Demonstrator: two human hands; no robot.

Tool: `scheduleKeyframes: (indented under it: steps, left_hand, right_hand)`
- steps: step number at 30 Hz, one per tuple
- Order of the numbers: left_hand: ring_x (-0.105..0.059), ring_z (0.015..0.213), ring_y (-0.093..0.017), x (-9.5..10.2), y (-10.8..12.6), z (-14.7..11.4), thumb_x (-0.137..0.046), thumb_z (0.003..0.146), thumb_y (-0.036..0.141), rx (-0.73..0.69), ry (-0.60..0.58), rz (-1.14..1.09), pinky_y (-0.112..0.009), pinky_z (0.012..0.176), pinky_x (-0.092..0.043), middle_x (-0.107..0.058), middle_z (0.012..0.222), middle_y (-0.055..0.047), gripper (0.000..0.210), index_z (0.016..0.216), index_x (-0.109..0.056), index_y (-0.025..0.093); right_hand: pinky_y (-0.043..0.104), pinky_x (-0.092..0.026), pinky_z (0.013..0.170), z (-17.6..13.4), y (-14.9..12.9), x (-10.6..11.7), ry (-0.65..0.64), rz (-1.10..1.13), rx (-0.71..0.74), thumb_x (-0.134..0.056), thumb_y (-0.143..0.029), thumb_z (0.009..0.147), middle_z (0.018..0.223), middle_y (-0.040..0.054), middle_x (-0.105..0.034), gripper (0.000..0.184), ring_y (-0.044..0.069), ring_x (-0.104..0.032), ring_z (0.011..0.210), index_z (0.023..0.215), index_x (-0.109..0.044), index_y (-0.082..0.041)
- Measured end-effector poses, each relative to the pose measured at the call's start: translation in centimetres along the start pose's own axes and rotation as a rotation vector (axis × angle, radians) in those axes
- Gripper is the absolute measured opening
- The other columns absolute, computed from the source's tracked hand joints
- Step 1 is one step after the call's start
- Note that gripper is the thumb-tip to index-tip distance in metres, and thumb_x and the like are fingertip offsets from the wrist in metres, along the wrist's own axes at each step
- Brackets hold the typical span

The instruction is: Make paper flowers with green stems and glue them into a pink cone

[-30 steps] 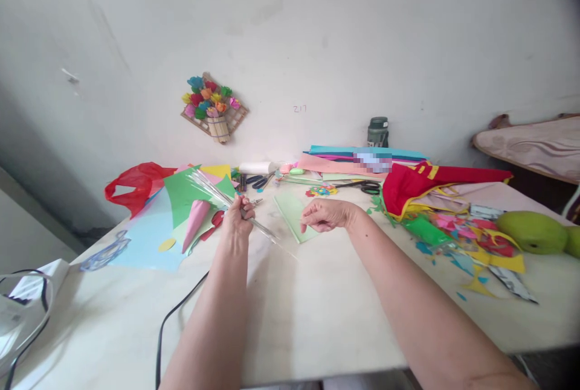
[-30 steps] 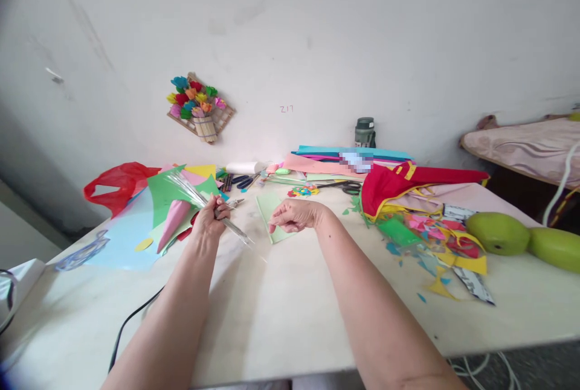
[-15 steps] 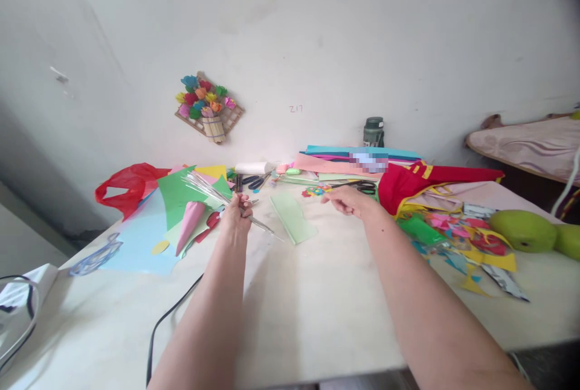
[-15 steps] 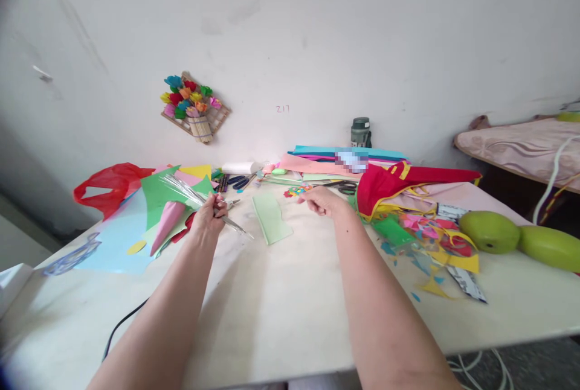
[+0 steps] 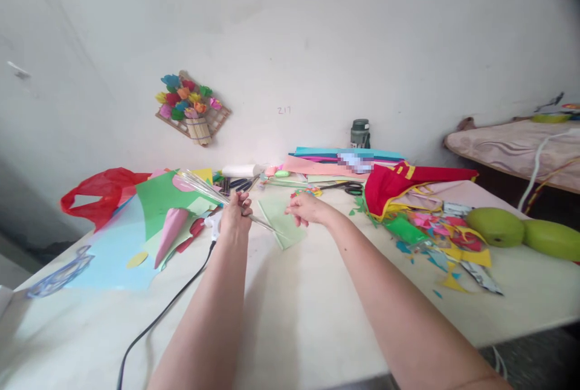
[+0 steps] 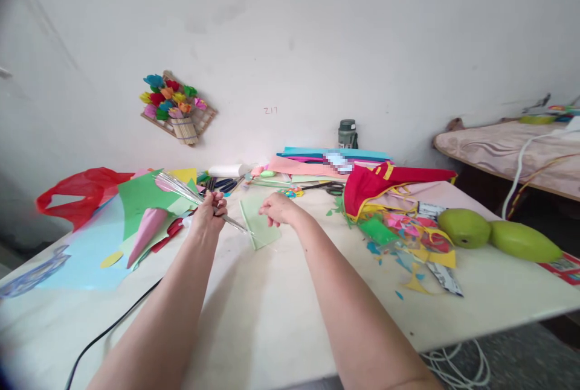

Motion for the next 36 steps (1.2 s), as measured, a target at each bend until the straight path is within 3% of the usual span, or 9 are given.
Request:
scheduleKeyframes:
  steps: [3,6,14,21,25,28,30,33,36]
  left_hand:
    - [-0.042,0.036,-0.002,0.4,0.2,0.2,-0.038,0.088,0.022,-0.015,0.013,0.001,-0.011,0.028,-0.016,-0.049,0.052,0.002,0.023,0.067,-0.044,0.014]
    - [-0.042,0.035,-0.002,0.6,0.1,0.1,-0.036,0.088,0.019,-0.008,0.053,0.006,-0.010,0.028,-0.015,-0.048,0.050,0.003,0.024,0.066,-0.043,0.014]
    - [-0.038,0.034,-0.002,0.6,0.1,0.2,-0.035,0.088,0.018,0.024,0.054,0.016,-0.011,0.028,-0.015,-0.044,0.047,0.004,0.026,0.064,-0.042,0.014]
    - [-0.039,0.036,-0.002,0.0,0.2,0.1,-0.038,0.086,0.017,0.002,-0.049,0.054,-0.010,0.028,-0.016,-0.046,0.049,0.002,0.022,0.066,-0.045,0.013]
    - [-0.037,0.035,-0.002,-1.0,0.5,0.2,-0.040,0.086,0.018,0.005,-0.063,0.094,-0.010,0.028,-0.015,-0.044,0.048,0.003,0.022,0.065,-0.045,0.013]
    - [-0.036,0.034,-0.002,-2.1,0.7,0.3,-0.040,0.086,0.018,0.001,-0.061,0.152,-0.010,0.028,-0.014,-0.045,0.047,0.003,0.022,0.065,-0.045,0.013]
    - [-0.037,0.034,-0.002,-2.8,0.6,0.3,-0.040,0.085,0.017,-0.006,-0.067,0.188,-0.011,0.028,-0.013,-0.047,0.047,0.002,0.022,0.065,-0.046,0.013]
    - [-0.038,0.034,-0.003,-3.7,-0.2,0.1,-0.043,0.084,0.017,-0.010,-0.096,0.207,-0.011,0.029,-0.014,-0.048,0.048,0.002,0.020,0.065,-0.045,0.013]
    - [-0.039,0.035,-0.002,-4.4,-1.1,-0.1,-0.047,0.082,0.018,-0.003,-0.144,0.219,-0.011,0.029,-0.014,-0.049,0.048,0.002,0.017,0.065,-0.045,0.013]
  right_hand:
    - [0.015,-0.030,0.038,0.1,0.0,0.1,0.032,0.078,0.063,-0.048,-0.014,0.077,0.042,-0.0033,-0.052,0.015,0.004,-0.037,0.035,0.073,-0.063,-0.011]
    - [0.016,-0.029,0.036,0.2,0.3,-0.3,0.002,0.166,0.023,-0.048,-0.013,0.077,0.040,-0.0038,-0.051,0.015,0.004,-0.036,0.033,0.075,-0.062,-0.010]
    - [0.017,-0.025,0.033,-0.6,0.9,-0.6,-0.196,0.142,-0.117,-0.052,-0.021,0.078,0.040,-0.0036,-0.054,0.014,0.004,-0.031,0.027,0.080,-0.062,-0.011]
    - [0.016,-0.028,0.038,-1.8,2.9,1.0,-0.367,-0.017,-0.215,-0.053,-0.025,0.075,0.059,0.0038,-0.066,0.019,0.007,-0.050,0.040,0.084,-0.062,-0.012]
    - [0.018,-0.035,0.043,-3.0,4.4,3.7,-0.277,-0.180,-0.333,-0.057,-0.024,0.070,0.071,0.0081,-0.068,0.020,0.010,-0.056,0.049,0.084,-0.063,-0.010]
    - [0.020,-0.037,0.044,-3.5,3.9,5.9,-0.057,-0.230,-0.377,-0.058,-0.021,0.068,0.067,0.0073,-0.067,0.023,0.011,-0.053,0.045,0.089,-0.063,-0.012]
    - [0.021,-0.037,0.043,-3.5,2.7,6.6,0.105,-0.200,-0.372,-0.055,-0.024,0.072,0.063,0.0075,-0.066,0.018,0.011,-0.052,0.044,0.083,-0.064,-0.012]
    - [0.019,-0.039,0.045,-2.7,0.0,5.0,0.138,0.066,-0.113,-0.054,-0.031,0.075,0.069,0.0057,-0.065,0.018,0.010,-0.054,0.049,0.078,-0.061,-0.014]
    - [0.018,-0.038,0.043,-1.4,-1.3,2.0,0.097,0.335,-0.014,-0.056,-0.028,0.074,0.065,0.0023,-0.063,0.014,0.008,-0.053,0.047,0.076,-0.059,-0.015]
Point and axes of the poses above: each hand's wrist, its own z-axis towards the middle knuckle, its own x-axis out of the back of the hand, y = z × x, the point moved 5 cm from there along z, towards the middle knuckle
